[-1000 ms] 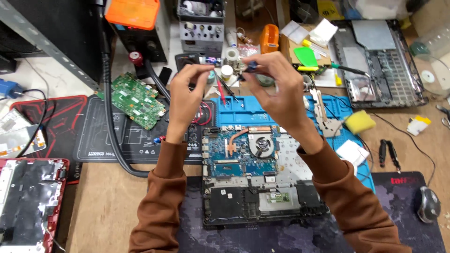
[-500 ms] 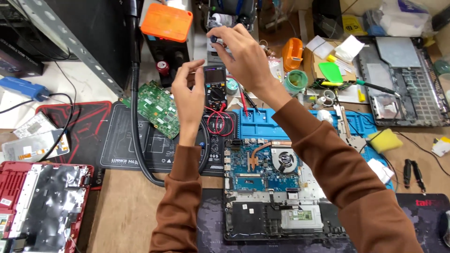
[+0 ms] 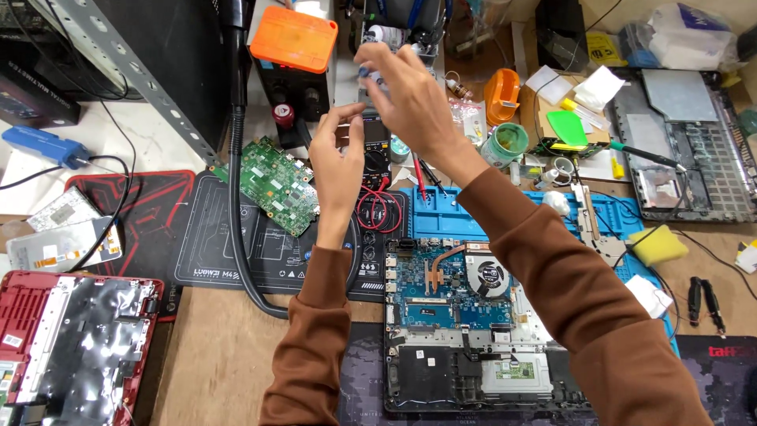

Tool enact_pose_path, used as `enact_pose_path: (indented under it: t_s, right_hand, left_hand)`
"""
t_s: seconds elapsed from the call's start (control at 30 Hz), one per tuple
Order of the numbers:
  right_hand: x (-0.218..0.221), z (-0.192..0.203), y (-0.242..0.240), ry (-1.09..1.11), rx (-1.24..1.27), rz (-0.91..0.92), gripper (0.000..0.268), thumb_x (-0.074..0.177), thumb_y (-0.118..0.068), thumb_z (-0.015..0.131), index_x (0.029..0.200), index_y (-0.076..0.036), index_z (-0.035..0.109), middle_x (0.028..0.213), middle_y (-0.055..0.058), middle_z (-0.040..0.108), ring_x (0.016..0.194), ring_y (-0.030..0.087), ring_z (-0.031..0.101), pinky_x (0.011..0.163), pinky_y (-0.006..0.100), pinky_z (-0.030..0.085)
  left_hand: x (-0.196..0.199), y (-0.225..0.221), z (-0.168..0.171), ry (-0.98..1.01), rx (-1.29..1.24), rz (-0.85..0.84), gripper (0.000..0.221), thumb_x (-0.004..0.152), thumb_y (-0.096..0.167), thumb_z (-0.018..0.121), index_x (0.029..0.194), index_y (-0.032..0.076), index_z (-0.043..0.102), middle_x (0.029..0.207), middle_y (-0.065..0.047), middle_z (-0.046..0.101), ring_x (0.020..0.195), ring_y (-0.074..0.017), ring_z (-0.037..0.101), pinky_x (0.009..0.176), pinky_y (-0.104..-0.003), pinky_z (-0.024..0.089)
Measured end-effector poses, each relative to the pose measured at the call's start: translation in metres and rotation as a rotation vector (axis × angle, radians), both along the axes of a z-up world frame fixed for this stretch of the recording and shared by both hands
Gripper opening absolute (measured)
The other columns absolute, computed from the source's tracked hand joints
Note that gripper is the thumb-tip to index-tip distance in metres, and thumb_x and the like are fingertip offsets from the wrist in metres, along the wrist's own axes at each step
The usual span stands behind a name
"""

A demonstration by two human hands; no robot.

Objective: Disassembling a laptop by removing screws and internal components using a screwdriver

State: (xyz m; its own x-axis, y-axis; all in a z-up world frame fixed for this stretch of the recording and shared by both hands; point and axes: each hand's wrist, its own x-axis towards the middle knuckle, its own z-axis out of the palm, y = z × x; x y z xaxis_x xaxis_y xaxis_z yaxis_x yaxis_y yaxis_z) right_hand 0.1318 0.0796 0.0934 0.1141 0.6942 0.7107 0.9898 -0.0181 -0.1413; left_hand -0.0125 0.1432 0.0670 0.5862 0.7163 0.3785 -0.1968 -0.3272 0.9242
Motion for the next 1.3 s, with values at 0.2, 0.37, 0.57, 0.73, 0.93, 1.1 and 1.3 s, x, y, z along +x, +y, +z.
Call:
enact_pose_path:
  t_s: [0.2, 0.37, 0.57, 0.73, 0.93, 1.1, 1.3]
  right_hand:
    - [0.003, 0.004, 0.011, -0.086, 0.139, -0.051, 0.013, 0.103, -0.004, 0.069, 0.108, -0.001, 0.057, 0.087, 0.012, 0.067, 0.081, 0.023, 0.049, 0.068, 0.034, 0.048]
    - [-0.001, 0.008, 0.017, -0.21, 0.2, -0.13, 0.014, 0.104, -0.005, 0.066, 0.096, -0.002, 0.056, 0.084, 0.008, 0.059, 0.08, 0.024, 0.044, 0.07, 0.035, 0.045]
    - [0.002, 0.0, 0.016, -0.229, 0.179, -0.178, 0.018, 0.104, -0.005, 0.067, 0.093, -0.004, 0.053, 0.085, 0.007, 0.055, 0.081, 0.023, 0.042, 0.07, 0.035, 0.043]
    - [-0.004, 0.001, 0.013, -0.193, 0.197, -0.211, 0.018, 0.099, -0.002, 0.072, 0.094, -0.005, 0.055, 0.103, 0.009, 0.054, 0.087, 0.027, 0.047, 0.077, 0.038, 0.044]
    - [-0.005, -0.007, -0.003, -0.202, 0.135, -0.197, 0.01, 0.101, -0.007, 0.073, 0.102, -0.008, 0.064, 0.111, 0.009, 0.056, 0.092, 0.025, 0.053, 0.077, 0.039, 0.043]
    - [-0.005, -0.006, -0.038, -0.126, 0.024, -0.191, 0.027, 0.104, -0.011, 0.07, 0.131, -0.015, 0.063, 0.12, 0.008, 0.058, 0.099, 0.026, 0.056, 0.08, 0.04, 0.04]
    - [0.002, -0.008, -0.115, 0.091, -0.069, -0.131, 0.021, 0.11, -0.006, 0.056, 0.127, -0.01, 0.067, 0.107, 0.003, 0.066, 0.095, 0.021, 0.059, 0.087, 0.035, 0.037]
  left_hand:
    - [-0.001, -0.001, 0.002, 0.006, -0.023, -0.013, 0.023, 0.1, 0.013, 0.052, 0.112, 0.012, 0.071, 0.11, -0.005, 0.068, 0.1, -0.0145, 0.066, 0.085, -0.028, 0.053]
    - [0.0, -0.001, 0.001, 0.012, -0.042, -0.015, 0.021, 0.1, 0.013, 0.053, 0.11, 0.011, 0.071, 0.106, -0.004, 0.067, 0.097, -0.0142, 0.066, 0.085, -0.027, 0.053]
    - [0.0, -0.003, 0.001, 0.01, -0.029, -0.017, 0.022, 0.1, 0.013, 0.052, 0.11, 0.011, 0.072, 0.105, -0.004, 0.068, 0.096, -0.0137, 0.066, 0.084, -0.027, 0.053]
    - [0.004, -0.006, 0.0, 0.008, -0.014, -0.017, 0.023, 0.099, 0.012, 0.052, 0.109, 0.009, 0.072, 0.103, -0.005, 0.069, 0.088, -0.0129, 0.065, 0.079, -0.027, 0.052]
    - [0.005, -0.013, 0.0, 0.001, 0.03, -0.03, 0.021, 0.098, 0.009, 0.051, 0.103, 0.009, 0.071, 0.098, -0.005, 0.067, 0.084, -0.0138, 0.064, 0.08, -0.027, 0.052]
    - [0.005, -0.02, 0.006, -0.008, 0.075, -0.045, 0.022, 0.101, 0.009, 0.05, 0.108, 0.008, 0.071, 0.1, -0.006, 0.066, 0.085, -0.014, 0.064, 0.08, -0.027, 0.052]
    - [0.004, -0.049, 0.017, 0.029, 0.111, -0.112, 0.021, 0.103, 0.016, 0.051, 0.11, 0.01, 0.071, 0.098, -0.002, 0.062, 0.077, -0.0105, 0.061, 0.073, -0.027, 0.05]
